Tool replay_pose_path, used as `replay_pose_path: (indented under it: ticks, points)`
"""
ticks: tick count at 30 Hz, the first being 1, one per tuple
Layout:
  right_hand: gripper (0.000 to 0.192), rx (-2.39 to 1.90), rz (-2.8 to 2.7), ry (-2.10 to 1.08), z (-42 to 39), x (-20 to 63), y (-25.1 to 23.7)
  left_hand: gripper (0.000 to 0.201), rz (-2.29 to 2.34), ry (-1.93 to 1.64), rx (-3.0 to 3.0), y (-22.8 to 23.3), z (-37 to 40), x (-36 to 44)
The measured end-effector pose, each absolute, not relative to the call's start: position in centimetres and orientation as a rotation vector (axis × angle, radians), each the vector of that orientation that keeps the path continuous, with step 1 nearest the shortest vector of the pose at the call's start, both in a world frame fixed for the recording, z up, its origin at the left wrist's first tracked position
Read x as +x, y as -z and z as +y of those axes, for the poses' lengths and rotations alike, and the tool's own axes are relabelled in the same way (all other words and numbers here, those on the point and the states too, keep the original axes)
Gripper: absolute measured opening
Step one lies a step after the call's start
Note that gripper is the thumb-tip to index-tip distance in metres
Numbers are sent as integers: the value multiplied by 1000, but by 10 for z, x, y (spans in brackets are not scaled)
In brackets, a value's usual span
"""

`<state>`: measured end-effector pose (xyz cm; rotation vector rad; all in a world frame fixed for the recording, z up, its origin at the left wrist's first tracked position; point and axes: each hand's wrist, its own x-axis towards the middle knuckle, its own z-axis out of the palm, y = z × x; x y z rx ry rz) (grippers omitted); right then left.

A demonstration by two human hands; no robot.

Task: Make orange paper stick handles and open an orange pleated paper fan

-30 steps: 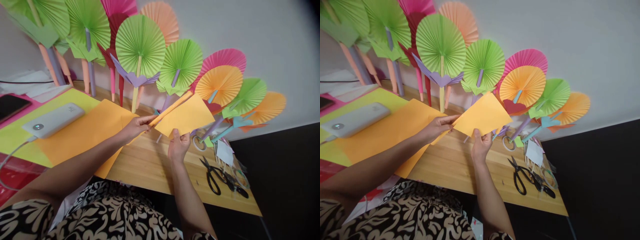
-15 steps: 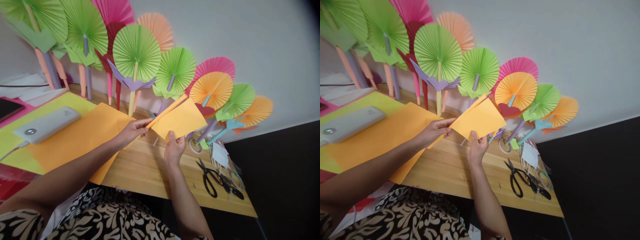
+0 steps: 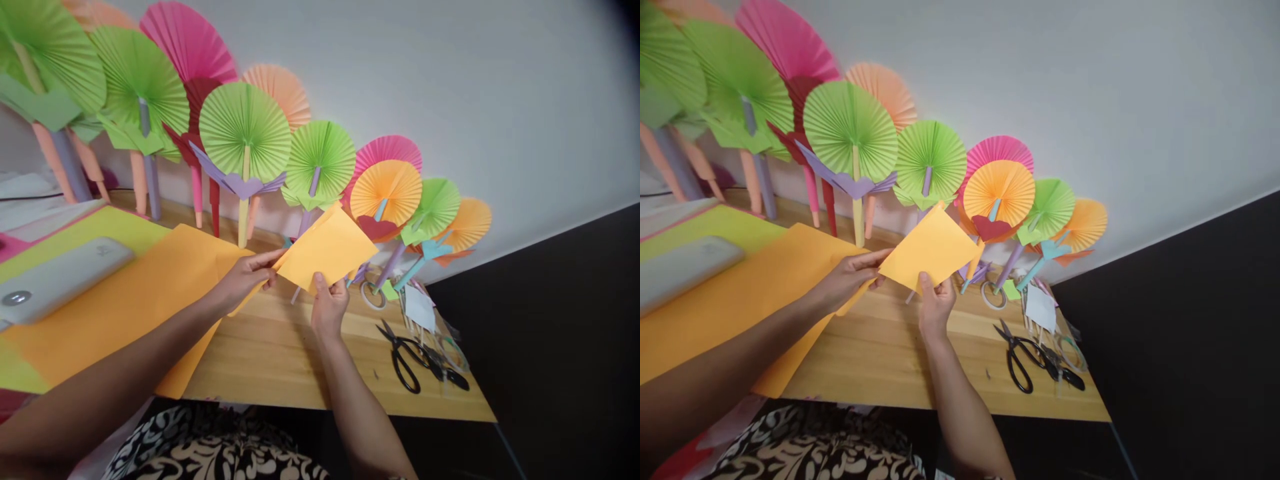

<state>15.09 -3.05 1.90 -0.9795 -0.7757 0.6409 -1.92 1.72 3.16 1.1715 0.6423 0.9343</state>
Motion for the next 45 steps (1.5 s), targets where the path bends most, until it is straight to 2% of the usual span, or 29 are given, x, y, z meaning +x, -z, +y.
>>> replay_pose_path:
  ticks: [27,45]
  points:
    - [27,-963,-772,-658,-29,154,-19,58,606,-922,1174,-27,17,-18]
    - [29,-994,-764,-599,-31,155,-17,62,627,-943,1174,-35,16,-17]
